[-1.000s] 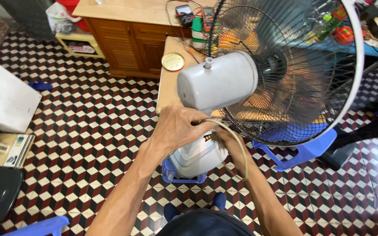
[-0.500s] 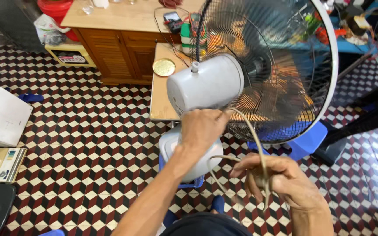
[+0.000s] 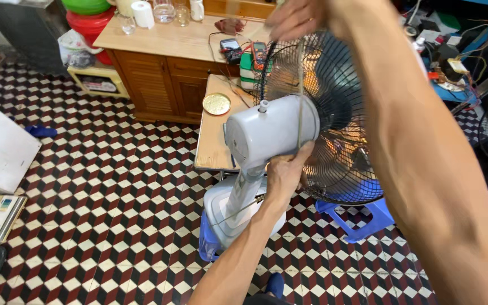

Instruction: The person adjusts the speed settings on a pedestal fan, then moves it to a different location. They wrap the fan's power cord around the stand and carry the fan outside. Back at the workbench, they handle a small metal piece and wipe the table surface with a cloth.

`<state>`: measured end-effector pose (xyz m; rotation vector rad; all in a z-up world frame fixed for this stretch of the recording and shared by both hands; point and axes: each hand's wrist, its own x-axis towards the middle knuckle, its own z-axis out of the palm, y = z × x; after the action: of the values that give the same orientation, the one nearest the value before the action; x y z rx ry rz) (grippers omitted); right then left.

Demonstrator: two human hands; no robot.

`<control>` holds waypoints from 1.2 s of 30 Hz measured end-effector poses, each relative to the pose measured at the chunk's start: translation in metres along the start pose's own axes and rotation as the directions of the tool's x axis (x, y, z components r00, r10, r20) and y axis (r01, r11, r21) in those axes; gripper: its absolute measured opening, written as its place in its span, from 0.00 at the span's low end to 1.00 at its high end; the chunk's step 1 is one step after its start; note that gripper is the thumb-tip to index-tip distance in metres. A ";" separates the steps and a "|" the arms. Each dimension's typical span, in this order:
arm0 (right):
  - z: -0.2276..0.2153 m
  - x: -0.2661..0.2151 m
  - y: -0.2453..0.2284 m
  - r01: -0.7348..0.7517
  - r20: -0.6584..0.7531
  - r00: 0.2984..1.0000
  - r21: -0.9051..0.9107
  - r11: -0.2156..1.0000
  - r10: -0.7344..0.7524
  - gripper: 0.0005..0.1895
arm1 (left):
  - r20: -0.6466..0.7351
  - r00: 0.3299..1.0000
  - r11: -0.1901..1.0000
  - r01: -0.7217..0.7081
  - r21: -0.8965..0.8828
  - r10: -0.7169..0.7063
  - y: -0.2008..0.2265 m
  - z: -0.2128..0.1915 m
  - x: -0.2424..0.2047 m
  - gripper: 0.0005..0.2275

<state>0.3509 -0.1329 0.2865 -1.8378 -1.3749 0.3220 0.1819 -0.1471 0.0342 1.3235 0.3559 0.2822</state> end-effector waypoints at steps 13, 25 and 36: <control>0.207 -0.232 0.006 -0.122 -0.864 0.456 0.174 0.977 0.211 0.30 | -0.094 0.984 0.921 -0.103 0.375 0.148 0.002 -0.011 -0.002 0.33; 0.315 -0.280 0.202 -0.419 -0.640 0.600 0.260 0.870 0.480 0.24 | -0.214 0.975 0.984 0.094 0.154 -0.059 -0.056 -0.097 -0.083 0.18; 0.360 -0.193 0.385 -0.243 -0.404 0.698 0.643 0.726 0.592 0.26 | -0.018 0.921 0.802 -0.328 0.498 0.388 -0.053 -0.081 -0.073 0.19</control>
<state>0.3202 -0.1793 -0.2718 -1.5457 -0.3226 0.3076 0.0825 -0.1159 -0.0269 1.8855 0.2817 0.6253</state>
